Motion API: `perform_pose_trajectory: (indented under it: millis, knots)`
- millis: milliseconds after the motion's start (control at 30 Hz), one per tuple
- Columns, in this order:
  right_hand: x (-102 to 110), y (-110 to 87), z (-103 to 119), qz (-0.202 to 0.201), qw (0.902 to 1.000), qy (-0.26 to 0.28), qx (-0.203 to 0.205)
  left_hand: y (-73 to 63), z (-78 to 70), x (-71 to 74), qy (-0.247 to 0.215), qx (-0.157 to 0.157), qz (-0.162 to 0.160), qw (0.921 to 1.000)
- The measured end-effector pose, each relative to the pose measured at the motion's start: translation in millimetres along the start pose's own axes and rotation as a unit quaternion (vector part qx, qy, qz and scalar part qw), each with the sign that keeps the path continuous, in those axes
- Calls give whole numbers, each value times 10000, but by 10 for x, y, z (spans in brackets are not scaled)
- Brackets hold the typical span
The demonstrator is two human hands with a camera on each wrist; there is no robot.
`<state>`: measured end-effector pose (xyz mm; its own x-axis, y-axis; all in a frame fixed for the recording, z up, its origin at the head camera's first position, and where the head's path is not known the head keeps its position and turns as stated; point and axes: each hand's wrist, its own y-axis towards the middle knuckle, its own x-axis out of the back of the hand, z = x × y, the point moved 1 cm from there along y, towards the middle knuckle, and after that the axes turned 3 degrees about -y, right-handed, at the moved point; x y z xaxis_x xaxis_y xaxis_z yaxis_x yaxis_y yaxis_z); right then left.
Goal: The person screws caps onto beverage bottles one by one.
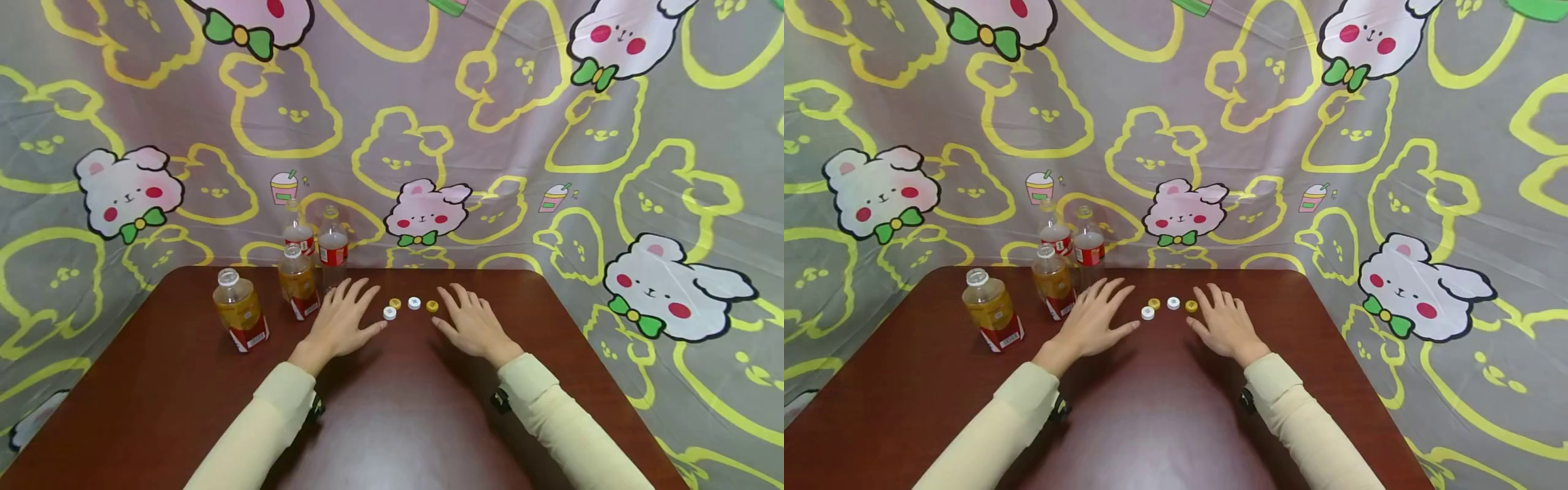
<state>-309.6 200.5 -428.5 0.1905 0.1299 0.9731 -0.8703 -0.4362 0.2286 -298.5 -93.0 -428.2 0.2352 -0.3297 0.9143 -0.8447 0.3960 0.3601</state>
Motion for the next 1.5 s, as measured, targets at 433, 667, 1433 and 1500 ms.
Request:
perform_pose_trajectory:
  millis: [433,667,1433,1500]
  knots:
    - [49,89,-65,-171,9991,372,138,-216,178,230,-216,173,-639,9976]
    - [-34,161,-47,-206,9977,631,149,-434,318,416,-295,479,-1090,9925]
    - [-302,585,59,309,9978,529,250,-1185,744,986,-470,1169,-3539,9268]
    - [-314,626,67,315,9981,449,272,-1223,782,982,-513,1338,-3585,9225]
